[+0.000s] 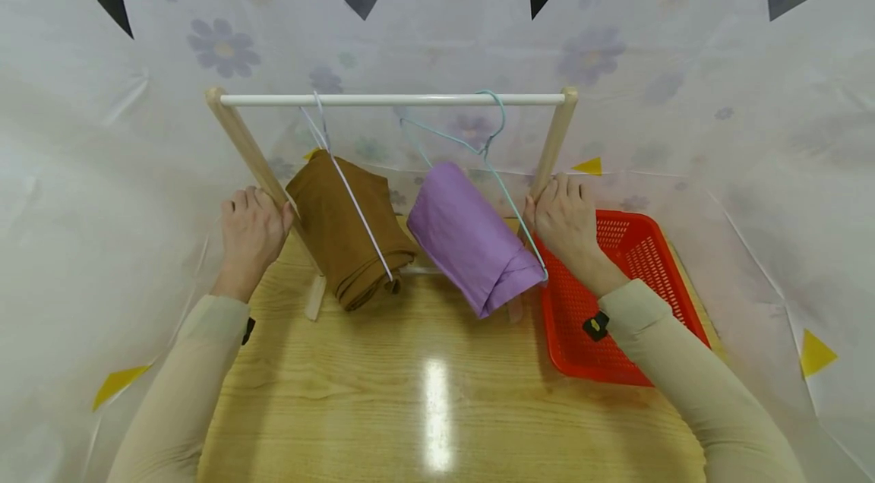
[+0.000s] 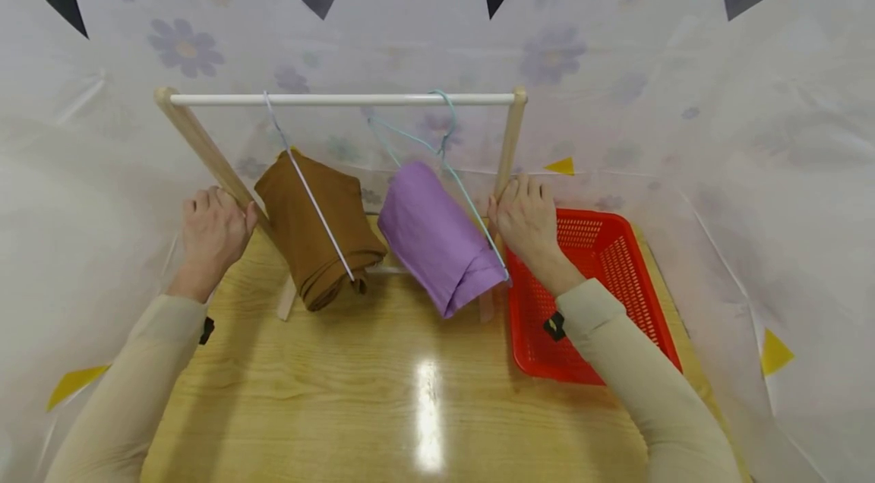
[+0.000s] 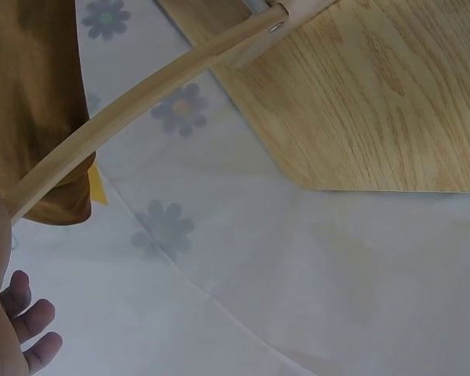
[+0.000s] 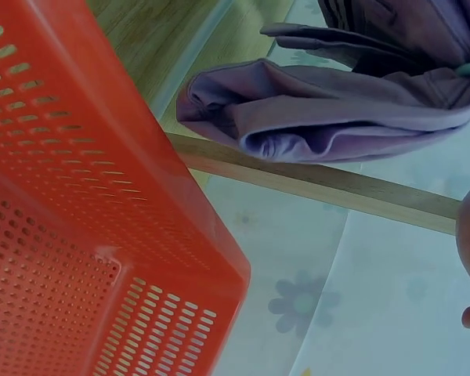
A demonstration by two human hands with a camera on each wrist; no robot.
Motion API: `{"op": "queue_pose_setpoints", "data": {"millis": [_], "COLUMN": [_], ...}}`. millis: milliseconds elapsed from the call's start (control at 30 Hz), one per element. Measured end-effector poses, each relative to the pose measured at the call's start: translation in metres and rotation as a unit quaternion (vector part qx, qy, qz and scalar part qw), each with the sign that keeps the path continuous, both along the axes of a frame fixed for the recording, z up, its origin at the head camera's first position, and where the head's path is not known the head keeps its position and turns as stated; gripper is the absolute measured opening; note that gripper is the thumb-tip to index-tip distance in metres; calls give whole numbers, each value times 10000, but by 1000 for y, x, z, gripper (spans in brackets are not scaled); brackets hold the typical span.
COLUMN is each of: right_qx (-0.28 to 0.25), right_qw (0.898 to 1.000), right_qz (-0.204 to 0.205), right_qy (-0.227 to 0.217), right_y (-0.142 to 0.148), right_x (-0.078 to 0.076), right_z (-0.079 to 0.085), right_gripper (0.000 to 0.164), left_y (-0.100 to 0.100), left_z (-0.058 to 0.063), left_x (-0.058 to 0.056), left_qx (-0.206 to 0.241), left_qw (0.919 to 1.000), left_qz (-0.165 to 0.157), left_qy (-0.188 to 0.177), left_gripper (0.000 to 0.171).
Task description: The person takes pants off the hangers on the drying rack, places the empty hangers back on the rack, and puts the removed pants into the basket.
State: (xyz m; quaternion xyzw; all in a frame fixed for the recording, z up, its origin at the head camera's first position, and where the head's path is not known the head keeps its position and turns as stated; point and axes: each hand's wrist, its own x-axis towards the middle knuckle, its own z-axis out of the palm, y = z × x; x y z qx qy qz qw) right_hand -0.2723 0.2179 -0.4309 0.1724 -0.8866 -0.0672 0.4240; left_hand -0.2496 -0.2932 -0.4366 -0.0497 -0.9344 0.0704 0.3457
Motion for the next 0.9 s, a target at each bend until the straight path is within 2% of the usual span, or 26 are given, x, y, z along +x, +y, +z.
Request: {"op": "queue_pose_setpoints", "data": {"millis": [467,900], "right_qx": [-6,58], "right_qw": [9999,9998], "right_qz": [-35,66], "right_qy": [-99,-169], "right_y": [-5,-2], "right_x": [-2,-4], "right_z": [0,0], "right_gripper": [40,52], "left_y": [-4,0], "left_z": [0,2], "left_x": [-5,2], "left_qx": [21,205], "left_qw": [9999,9984], "left_qz": [85,307], "left_qy": [-77,-439], "left_gripper": [49,53]}}
